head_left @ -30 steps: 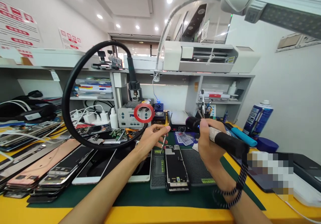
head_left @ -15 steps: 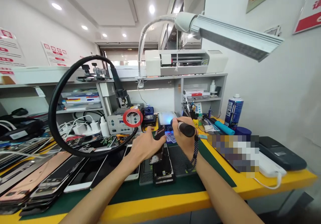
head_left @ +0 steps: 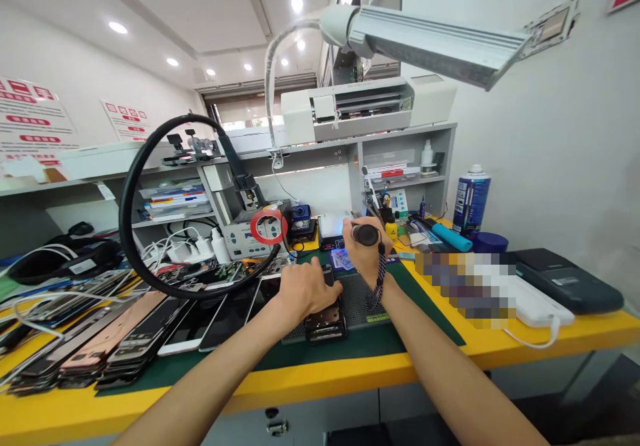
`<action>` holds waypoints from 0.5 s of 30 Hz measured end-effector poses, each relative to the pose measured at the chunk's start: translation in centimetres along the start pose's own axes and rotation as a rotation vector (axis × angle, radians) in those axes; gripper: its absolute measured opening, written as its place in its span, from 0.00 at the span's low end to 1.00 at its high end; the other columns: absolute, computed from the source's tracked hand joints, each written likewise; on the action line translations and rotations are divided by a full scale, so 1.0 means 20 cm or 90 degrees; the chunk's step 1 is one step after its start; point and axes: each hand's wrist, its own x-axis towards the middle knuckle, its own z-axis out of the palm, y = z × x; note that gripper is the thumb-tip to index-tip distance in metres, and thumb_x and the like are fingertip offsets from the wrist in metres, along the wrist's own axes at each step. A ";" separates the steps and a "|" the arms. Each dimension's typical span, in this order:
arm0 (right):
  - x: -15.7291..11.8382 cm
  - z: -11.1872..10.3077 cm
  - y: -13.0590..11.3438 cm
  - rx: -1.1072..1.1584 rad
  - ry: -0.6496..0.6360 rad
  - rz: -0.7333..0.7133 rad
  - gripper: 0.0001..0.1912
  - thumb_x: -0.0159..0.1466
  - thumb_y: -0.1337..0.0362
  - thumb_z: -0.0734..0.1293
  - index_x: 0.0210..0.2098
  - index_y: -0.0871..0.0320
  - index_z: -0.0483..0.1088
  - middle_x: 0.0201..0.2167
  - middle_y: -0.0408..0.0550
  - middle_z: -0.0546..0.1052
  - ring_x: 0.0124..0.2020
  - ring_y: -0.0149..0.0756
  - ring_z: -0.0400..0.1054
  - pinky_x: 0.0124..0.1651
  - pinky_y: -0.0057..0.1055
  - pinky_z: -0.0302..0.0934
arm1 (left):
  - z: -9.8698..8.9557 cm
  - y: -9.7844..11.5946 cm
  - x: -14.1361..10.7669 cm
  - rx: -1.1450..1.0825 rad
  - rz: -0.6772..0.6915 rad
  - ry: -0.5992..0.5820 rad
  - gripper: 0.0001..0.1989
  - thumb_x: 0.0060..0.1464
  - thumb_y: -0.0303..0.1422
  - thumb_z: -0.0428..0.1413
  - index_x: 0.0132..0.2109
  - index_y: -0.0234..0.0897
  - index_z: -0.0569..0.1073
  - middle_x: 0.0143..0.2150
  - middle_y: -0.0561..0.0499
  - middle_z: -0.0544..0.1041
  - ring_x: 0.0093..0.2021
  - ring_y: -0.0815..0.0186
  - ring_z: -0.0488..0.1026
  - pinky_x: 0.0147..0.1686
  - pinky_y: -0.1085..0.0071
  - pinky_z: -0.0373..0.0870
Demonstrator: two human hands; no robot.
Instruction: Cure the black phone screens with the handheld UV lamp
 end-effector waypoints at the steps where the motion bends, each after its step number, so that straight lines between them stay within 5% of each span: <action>1: 0.00 0.00 0.00 0.000 -0.003 -0.005 0.14 0.71 0.53 0.65 0.44 0.59 0.71 0.41 0.47 0.75 0.39 0.30 0.70 0.44 0.33 0.70 | 0.00 0.00 0.00 0.009 0.001 -0.002 0.36 0.55 0.58 0.45 0.50 0.29 0.72 0.37 0.31 0.80 0.42 0.40 0.80 0.40 0.53 0.72; 15: -0.03 0.00 -0.02 0.006 -0.016 -0.051 0.15 0.70 0.53 0.66 0.44 0.60 0.71 0.40 0.46 0.74 0.38 0.30 0.70 0.43 0.32 0.70 | -0.05 0.01 -0.10 0.020 0.012 0.042 0.40 0.58 0.63 0.41 0.48 0.28 0.76 0.37 0.32 0.81 0.41 0.41 0.80 0.40 0.52 0.72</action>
